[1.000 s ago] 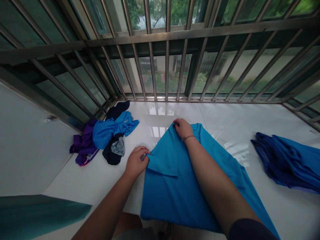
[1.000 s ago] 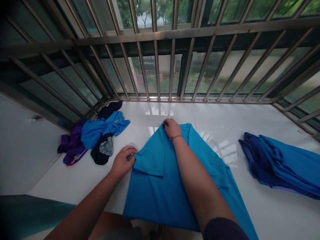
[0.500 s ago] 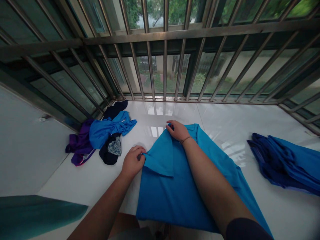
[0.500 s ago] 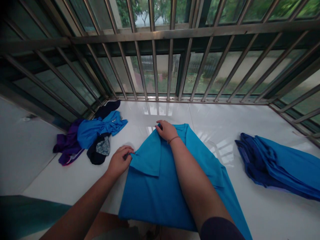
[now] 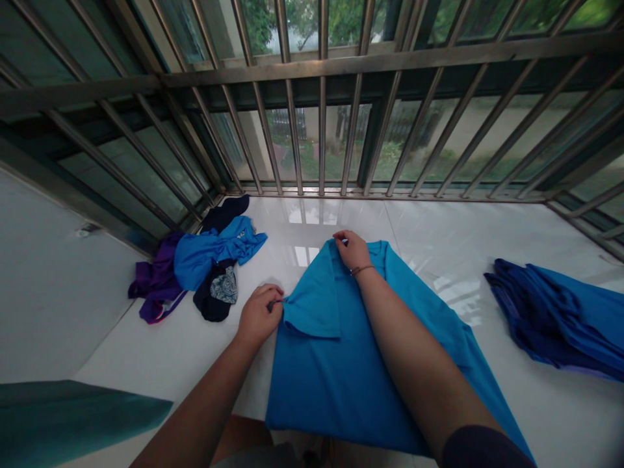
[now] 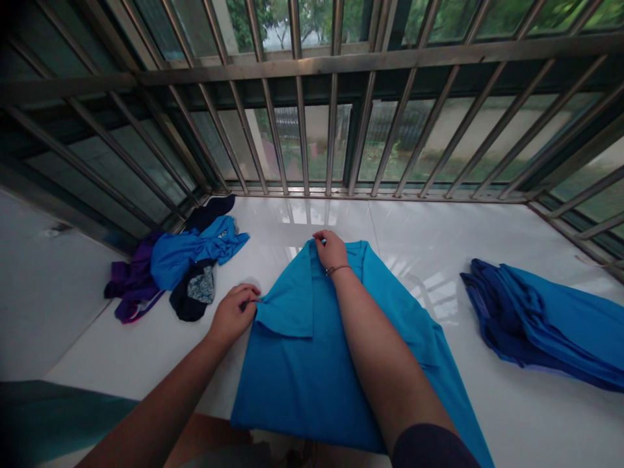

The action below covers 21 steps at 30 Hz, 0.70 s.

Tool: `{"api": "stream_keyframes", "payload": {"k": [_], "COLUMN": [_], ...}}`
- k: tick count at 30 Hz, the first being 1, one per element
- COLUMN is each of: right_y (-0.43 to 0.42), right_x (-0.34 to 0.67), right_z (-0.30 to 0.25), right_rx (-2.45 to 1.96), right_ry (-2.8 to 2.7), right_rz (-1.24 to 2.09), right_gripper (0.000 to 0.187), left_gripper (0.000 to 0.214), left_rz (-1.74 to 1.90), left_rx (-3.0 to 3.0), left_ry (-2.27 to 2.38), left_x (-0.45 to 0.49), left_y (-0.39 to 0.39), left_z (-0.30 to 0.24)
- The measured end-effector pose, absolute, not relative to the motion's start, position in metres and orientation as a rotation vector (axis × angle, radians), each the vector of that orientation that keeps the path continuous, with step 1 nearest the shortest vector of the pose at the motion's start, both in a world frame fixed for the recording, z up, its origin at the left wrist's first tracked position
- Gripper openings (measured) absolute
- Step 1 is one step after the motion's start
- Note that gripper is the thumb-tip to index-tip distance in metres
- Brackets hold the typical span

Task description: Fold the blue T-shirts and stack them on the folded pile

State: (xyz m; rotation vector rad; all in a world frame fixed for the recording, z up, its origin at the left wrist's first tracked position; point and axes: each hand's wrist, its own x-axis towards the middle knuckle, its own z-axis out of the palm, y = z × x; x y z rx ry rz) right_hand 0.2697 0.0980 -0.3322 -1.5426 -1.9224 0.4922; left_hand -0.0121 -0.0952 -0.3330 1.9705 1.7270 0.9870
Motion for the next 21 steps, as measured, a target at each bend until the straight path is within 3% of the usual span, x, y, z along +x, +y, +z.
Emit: {"api": "stream_keyframes", "payload": {"k": [21], "right_y": [0.080], "right_x": [0.255], "right_z": [-0.304], "right_rx": [-1.645], "right_ry": [-2.230], "right_rz": [0.371], "right_gripper": [0.029], "left_gripper": [0.028], "left_rz": [1.007], "left_rx": [1.979], "left_ry": [1.689], "left_x": [-0.013], "left_y": [-0.095], "left_z": [-0.330]}}
